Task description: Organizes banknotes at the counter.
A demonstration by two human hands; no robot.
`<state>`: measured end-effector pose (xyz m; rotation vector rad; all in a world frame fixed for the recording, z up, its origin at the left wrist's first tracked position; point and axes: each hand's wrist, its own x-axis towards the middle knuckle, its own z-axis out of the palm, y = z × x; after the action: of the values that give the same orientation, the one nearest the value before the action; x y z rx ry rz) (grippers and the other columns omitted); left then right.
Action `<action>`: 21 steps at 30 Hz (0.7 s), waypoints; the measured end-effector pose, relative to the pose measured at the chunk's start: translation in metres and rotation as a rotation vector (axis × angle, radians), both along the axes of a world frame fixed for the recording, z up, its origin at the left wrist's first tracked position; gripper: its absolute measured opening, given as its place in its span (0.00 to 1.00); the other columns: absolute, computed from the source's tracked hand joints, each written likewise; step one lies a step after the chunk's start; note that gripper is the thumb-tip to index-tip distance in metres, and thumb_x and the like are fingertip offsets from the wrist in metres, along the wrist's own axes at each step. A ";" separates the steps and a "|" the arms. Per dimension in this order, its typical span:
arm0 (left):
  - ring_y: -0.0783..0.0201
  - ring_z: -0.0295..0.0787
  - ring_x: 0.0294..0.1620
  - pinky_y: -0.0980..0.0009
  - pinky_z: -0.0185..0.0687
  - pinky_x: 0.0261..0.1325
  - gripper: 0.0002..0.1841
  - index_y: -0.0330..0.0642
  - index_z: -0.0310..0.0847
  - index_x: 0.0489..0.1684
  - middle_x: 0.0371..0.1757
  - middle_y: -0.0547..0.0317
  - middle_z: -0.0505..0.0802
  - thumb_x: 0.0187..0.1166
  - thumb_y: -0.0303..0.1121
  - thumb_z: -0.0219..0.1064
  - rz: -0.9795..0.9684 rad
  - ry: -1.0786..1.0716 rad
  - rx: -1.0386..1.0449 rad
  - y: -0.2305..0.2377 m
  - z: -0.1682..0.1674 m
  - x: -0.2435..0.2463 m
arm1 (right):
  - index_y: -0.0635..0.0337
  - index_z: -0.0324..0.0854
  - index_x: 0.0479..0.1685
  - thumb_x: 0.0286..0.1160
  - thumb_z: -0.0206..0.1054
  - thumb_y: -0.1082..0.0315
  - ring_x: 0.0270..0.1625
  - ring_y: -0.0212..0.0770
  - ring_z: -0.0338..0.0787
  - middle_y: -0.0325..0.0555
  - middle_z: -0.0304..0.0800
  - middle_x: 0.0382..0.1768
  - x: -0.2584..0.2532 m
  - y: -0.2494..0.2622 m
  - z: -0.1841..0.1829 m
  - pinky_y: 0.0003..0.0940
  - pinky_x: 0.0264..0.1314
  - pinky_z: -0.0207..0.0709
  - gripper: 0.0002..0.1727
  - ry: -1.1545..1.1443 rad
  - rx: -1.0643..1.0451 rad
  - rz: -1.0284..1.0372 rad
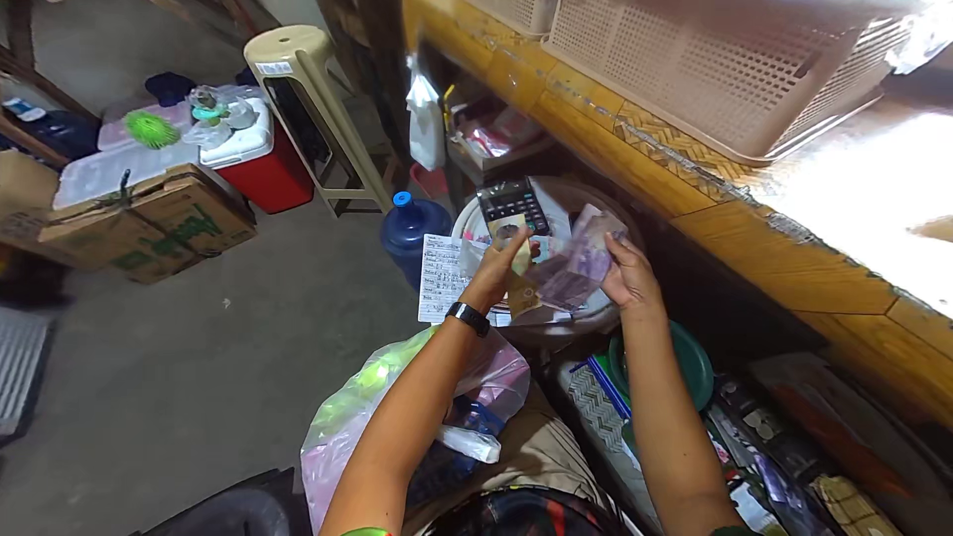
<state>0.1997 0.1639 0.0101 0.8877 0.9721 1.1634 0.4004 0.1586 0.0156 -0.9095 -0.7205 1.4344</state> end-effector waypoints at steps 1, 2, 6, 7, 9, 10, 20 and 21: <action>0.70 0.90 0.45 0.70 0.87 0.52 0.24 0.35 0.74 0.69 0.46 0.59 0.91 0.95 0.47 0.46 0.001 -0.037 -0.024 0.002 0.001 -0.005 | 0.52 0.71 0.68 0.94 0.50 0.64 0.47 0.29 0.91 0.35 0.88 0.47 0.010 -0.006 -0.004 0.30 0.55 0.88 0.12 0.009 -0.039 -0.004; 0.70 0.90 0.45 0.71 0.87 0.52 0.26 0.37 0.75 0.69 0.46 0.60 0.92 0.96 0.49 0.41 0.014 -0.065 -0.051 0.003 0.002 -0.008 | 0.50 0.73 0.61 0.94 0.50 0.64 0.39 0.26 0.89 0.33 0.87 0.41 0.018 -0.010 -0.008 0.25 0.46 0.87 0.09 0.015 -0.069 -0.016; 0.67 0.92 0.47 0.68 0.87 0.54 0.33 0.40 0.74 0.69 0.47 0.59 0.94 0.95 0.55 0.28 0.042 -0.144 -0.097 0.005 0.001 -0.014 | 0.55 0.75 0.45 0.95 0.35 0.68 0.20 0.17 0.77 0.31 0.82 0.29 0.047 -0.027 -0.029 0.08 0.22 0.73 0.19 0.303 -0.096 0.103; 0.66 0.93 0.47 0.66 0.88 0.54 0.34 0.41 0.74 0.68 0.47 0.58 0.94 0.94 0.56 0.27 0.043 -0.157 -0.103 0.005 0.001 -0.015 | 0.56 0.75 0.49 0.95 0.32 0.67 0.21 0.17 0.80 0.33 0.83 0.32 0.053 -0.031 -0.035 0.07 0.24 0.74 0.21 0.411 -0.067 0.154; 0.64 0.93 0.50 0.65 0.88 0.55 0.36 0.42 0.71 0.72 0.50 0.57 0.94 0.93 0.59 0.24 0.012 -0.140 -0.111 0.003 0.001 -0.018 | 0.57 0.75 0.50 0.95 0.31 0.68 0.21 0.17 0.80 0.33 0.85 0.33 0.054 -0.038 -0.035 0.07 0.24 0.74 0.22 0.399 -0.082 0.117; 0.64 0.93 0.51 0.65 0.88 0.55 0.37 0.41 0.70 0.74 0.52 0.56 0.94 0.93 0.59 0.24 -0.014 -0.114 -0.110 0.002 0.000 -0.019 | 0.56 0.75 0.49 0.95 0.35 0.71 0.21 0.17 0.79 0.33 0.86 0.34 0.048 -0.041 -0.030 0.08 0.23 0.73 0.19 0.290 -0.118 0.039; 0.67 0.91 0.50 0.65 0.89 0.55 0.41 0.47 0.69 0.75 0.50 0.59 0.93 0.88 0.66 0.21 -0.230 0.090 -0.168 -0.018 0.002 0.001 | 0.64 0.76 0.59 0.86 0.55 0.79 0.45 0.28 0.89 0.40 0.88 0.43 -0.031 -0.026 -0.029 0.26 0.53 0.85 0.11 -0.019 -0.063 -0.055; 0.67 0.92 0.51 0.65 0.89 0.56 0.42 0.48 0.72 0.74 0.49 0.60 0.94 0.87 0.67 0.21 -0.256 0.074 -0.163 -0.019 0.001 0.000 | 0.64 0.76 0.60 0.85 0.55 0.79 0.45 0.28 0.89 0.40 0.88 0.44 -0.033 -0.025 -0.030 0.26 0.54 0.85 0.11 -0.024 -0.063 -0.062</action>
<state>0.1992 0.1446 0.0113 0.8995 0.9670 0.8276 0.3673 0.1334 -0.0146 -0.9908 -0.6626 1.3995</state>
